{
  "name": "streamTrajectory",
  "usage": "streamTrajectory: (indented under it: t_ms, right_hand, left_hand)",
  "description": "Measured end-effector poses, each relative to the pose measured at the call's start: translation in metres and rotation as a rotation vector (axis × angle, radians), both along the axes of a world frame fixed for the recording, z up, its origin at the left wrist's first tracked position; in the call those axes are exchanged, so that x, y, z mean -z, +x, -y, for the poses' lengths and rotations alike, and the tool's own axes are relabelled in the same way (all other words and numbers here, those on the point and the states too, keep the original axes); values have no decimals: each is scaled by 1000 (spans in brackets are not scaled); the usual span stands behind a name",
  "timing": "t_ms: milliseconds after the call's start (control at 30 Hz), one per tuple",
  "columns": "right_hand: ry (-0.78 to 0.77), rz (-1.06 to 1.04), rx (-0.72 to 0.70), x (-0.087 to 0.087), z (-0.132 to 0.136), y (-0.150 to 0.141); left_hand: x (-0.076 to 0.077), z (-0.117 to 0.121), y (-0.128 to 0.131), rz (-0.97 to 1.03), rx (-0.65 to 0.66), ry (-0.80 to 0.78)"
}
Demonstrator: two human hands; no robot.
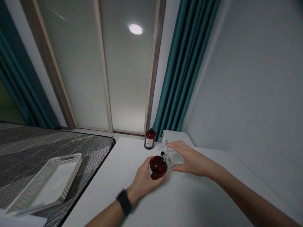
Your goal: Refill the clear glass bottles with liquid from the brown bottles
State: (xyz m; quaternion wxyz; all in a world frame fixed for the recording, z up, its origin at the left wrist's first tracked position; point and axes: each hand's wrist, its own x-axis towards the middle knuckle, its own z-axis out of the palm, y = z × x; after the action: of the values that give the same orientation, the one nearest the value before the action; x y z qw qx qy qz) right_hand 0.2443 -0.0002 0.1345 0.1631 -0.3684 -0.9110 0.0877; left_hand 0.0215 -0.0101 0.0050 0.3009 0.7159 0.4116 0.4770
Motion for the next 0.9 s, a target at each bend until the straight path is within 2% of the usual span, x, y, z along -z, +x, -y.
streamTrajectory:
  t_ms: [400, 900]
  right_hand:
    - [-21, -13, 28, 2, 0, 1]
    - [48, 19, 3, 0, -1, 0]
  left_hand:
    - [2, 0, 1, 15, 13, -18]
    - [3, -2, 0, 35, 29, -10]
